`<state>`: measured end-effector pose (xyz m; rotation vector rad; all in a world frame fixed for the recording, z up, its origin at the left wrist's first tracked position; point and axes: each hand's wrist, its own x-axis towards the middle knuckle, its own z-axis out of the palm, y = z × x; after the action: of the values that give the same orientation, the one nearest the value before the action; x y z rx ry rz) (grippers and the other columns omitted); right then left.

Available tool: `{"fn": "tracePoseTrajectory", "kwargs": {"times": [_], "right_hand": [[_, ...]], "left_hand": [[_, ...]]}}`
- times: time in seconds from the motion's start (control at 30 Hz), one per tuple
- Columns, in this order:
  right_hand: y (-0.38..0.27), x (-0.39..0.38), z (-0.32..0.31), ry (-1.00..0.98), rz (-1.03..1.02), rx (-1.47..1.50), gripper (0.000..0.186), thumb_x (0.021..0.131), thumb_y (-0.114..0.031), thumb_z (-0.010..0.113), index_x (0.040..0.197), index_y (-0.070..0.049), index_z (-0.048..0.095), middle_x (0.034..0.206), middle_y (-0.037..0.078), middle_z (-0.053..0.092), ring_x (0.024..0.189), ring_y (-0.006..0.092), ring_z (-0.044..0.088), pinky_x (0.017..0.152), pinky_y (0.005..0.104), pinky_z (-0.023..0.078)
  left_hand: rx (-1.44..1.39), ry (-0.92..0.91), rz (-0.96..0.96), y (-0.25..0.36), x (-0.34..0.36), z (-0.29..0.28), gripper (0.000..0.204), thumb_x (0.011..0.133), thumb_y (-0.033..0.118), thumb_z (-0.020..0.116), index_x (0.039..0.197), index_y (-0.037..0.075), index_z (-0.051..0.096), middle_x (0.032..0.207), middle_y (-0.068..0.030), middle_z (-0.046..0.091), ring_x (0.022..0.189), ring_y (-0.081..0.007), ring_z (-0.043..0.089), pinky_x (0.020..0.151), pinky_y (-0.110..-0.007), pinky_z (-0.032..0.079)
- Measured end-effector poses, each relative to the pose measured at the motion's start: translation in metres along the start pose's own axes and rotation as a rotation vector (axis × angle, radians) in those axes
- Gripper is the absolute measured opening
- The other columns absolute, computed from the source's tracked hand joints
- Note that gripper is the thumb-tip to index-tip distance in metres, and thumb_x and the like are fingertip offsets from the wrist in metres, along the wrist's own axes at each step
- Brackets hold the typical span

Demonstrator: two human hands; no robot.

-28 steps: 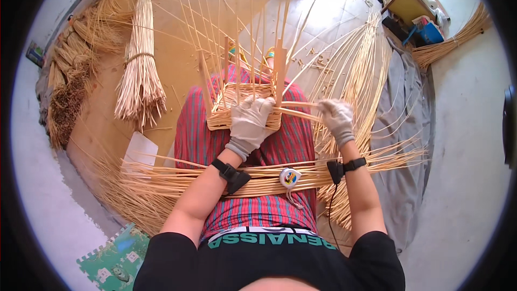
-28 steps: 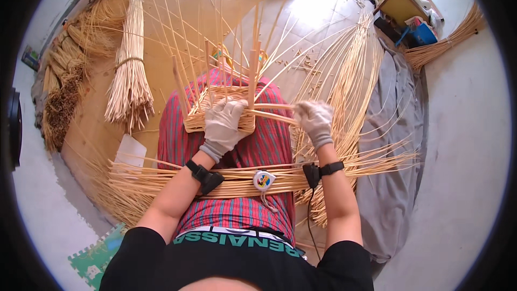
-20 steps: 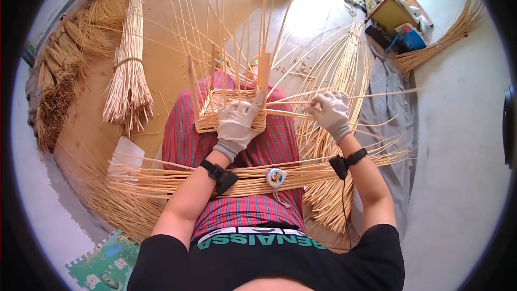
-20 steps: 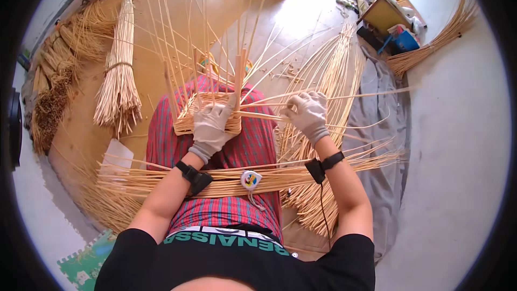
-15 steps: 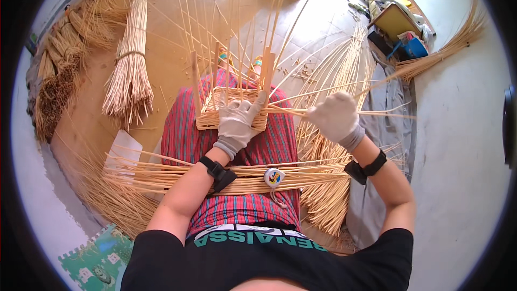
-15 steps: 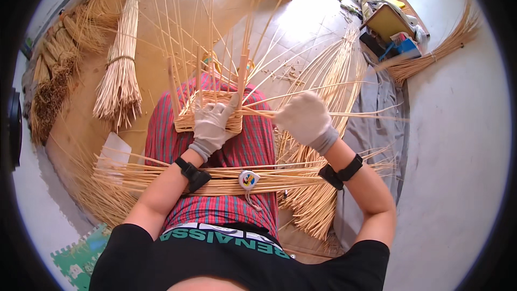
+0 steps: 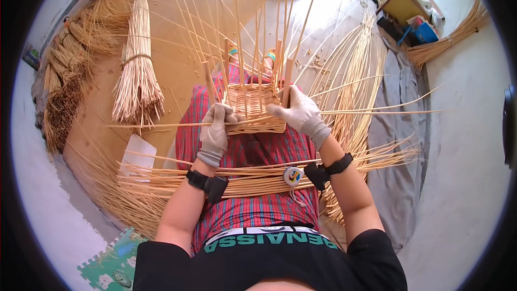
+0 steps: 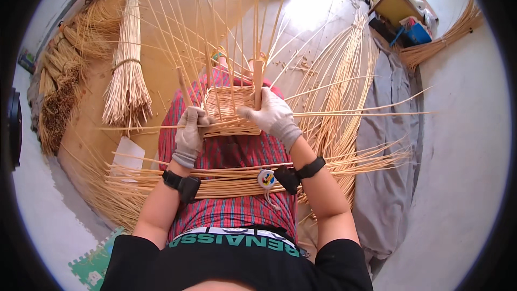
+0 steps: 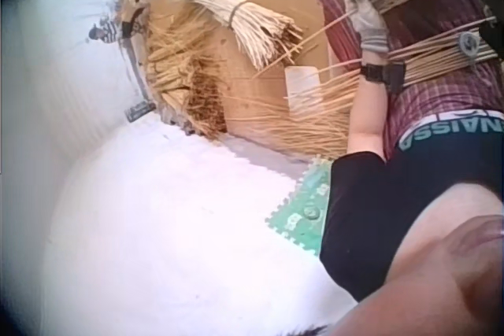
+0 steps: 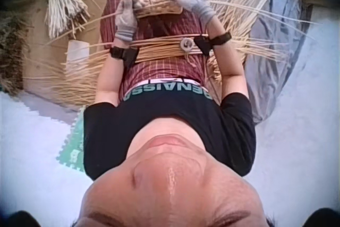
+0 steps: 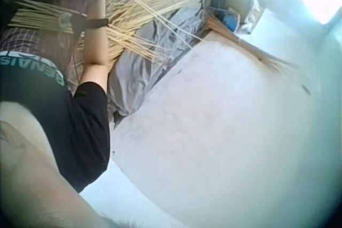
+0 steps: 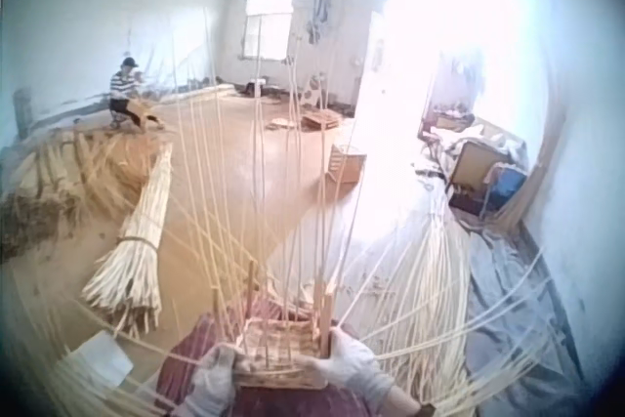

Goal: Weave a wooden basket using long reeds or plant strips.

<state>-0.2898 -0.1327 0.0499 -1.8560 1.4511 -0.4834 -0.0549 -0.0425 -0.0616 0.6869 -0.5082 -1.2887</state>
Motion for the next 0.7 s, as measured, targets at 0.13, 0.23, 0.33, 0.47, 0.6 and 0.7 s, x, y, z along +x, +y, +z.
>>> {"fn": "tracePoseTrajectory", "kwargs": {"times": [0.13,0.23,0.33,0.47,0.6,0.7], "right_hand": [[0.006,0.007,0.016,-0.061,0.103,-0.142,0.070,0.065,-0.042,0.096,0.111,-0.002,0.062,0.098,0.015,0.068,0.096,0.0303,0.069,0.084,0.0404,0.054],[0.024,-0.002,0.044,0.161,-0.001,-0.202,0.054,0.075,-0.040,0.090,0.104,-0.005,0.061,0.095,0.016,0.065,0.090,0.0347,0.066,0.080,0.0447,0.053],[0.026,-0.001,0.071,0.358,-0.015,-0.238,0.040,0.087,-0.040,0.080,0.099,-0.008,0.058,0.094,0.016,0.062,0.089,0.0346,0.067,0.076,0.0478,0.054],[0.036,0.017,0.097,0.646,-0.041,-0.351,0.028,0.093,-0.036,0.070,0.098,-0.011,0.060,0.086,0.013,0.063,0.082,0.0342,0.068,0.069,0.0498,0.054],[0.096,0.042,0.091,0.452,-0.096,-0.942,0.025,0.097,-0.031,0.061,0.087,-0.009,0.068,0.077,0.012,0.069,0.071,0.0326,0.069,0.063,0.0488,0.052],[0.036,0.022,0.052,0.557,-0.004,-0.217,0.026,0.092,-0.029,0.072,0.106,-0.011,0.062,0.089,0.021,0.069,0.083,0.0434,0.068,0.070,0.0495,0.053]], "left_hand": [[0.469,0.027,0.061,0.039,0.018,0.057,0.030,0.107,0.031,0.062,0.102,0.002,0.065,0.071,-0.0004,0.063,0.065,-0.0096,0.063,0.063,-0.027,0.055],[0.975,-0.149,0.185,0.059,0.054,0.115,0.028,0.106,0.028,0.064,0.100,0.000,0.064,0.072,-0.0024,0.065,0.064,-0.0095,0.063,0.061,-0.027,0.052],[1.248,-0.121,0.474,0.048,0.106,0.171,0.029,0.102,0.029,0.069,0.102,0.001,0.064,0.073,-0.0069,0.069,0.069,-0.0186,0.069,0.064,-0.035,0.054],[1.119,-0.758,0.420,0.024,0.107,0.219,0.056,0.100,0.033,0.070,0.145,0.004,0.053,0.125,-0.0236,0.070,0.101,-0.0329,0.075,0.092,-0.039,0.056],[1.144,-0.638,0.727,0.043,0.075,0.184,0.067,0.102,0.029,0.068,0.157,0.005,0.040,0.137,-0.0227,0.064,0.113,-0.0278,0.071,0.102,-0.036,0.052],[0.695,-0.567,-0.016,0.145,0.035,0.103,0.046,0.104,0.017,0.064,0.147,0.004,0.054,0.129,-0.0123,0.068,0.121,-0.0189,0.064,0.106,-0.034,0.050]]}}
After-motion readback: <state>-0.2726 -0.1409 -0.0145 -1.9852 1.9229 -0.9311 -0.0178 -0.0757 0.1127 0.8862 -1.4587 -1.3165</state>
